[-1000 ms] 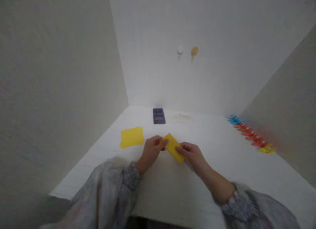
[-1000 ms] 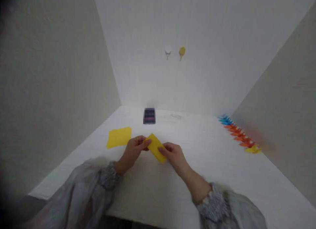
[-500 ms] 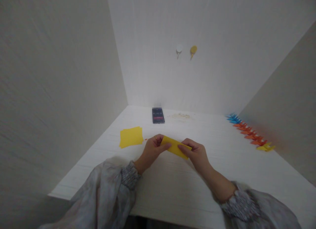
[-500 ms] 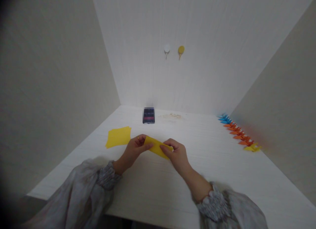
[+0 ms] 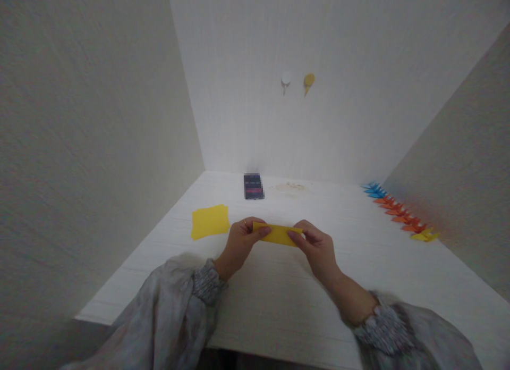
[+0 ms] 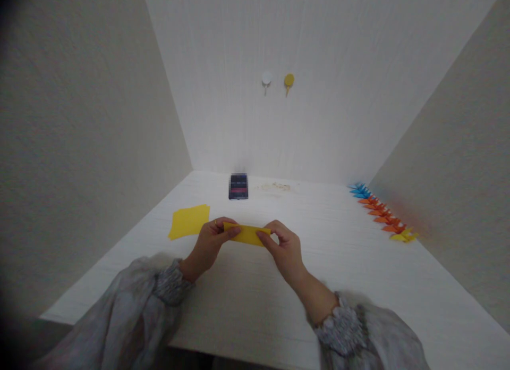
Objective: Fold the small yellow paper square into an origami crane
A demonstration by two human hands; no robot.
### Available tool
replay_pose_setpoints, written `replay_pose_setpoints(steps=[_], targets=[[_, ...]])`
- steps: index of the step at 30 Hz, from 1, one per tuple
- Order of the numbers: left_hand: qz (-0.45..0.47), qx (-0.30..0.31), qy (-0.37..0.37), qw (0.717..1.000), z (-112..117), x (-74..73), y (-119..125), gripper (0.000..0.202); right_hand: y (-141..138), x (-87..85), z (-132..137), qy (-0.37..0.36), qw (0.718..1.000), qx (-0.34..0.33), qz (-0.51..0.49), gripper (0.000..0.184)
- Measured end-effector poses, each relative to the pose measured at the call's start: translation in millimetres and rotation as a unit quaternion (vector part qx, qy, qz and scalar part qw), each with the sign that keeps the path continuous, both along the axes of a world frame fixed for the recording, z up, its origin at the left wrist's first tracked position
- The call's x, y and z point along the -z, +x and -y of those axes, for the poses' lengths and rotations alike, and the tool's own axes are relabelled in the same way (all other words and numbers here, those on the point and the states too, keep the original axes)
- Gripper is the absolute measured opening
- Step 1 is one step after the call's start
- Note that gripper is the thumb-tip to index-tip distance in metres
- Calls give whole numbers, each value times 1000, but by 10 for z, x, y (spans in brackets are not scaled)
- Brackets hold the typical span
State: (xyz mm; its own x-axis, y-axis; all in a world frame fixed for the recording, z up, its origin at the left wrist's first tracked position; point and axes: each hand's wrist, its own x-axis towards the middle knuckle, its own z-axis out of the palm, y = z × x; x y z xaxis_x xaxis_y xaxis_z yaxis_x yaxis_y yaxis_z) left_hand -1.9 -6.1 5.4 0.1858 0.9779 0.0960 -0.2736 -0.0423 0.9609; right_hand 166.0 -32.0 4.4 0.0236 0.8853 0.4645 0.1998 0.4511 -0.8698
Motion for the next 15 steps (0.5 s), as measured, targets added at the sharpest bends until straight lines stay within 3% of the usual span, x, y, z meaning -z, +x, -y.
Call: replay_pose_setpoints(steps=[15], targets=[[9,-1,-13,1000,5,-2,6,19,3,8,13,-12,1000,-2,-8,13]])
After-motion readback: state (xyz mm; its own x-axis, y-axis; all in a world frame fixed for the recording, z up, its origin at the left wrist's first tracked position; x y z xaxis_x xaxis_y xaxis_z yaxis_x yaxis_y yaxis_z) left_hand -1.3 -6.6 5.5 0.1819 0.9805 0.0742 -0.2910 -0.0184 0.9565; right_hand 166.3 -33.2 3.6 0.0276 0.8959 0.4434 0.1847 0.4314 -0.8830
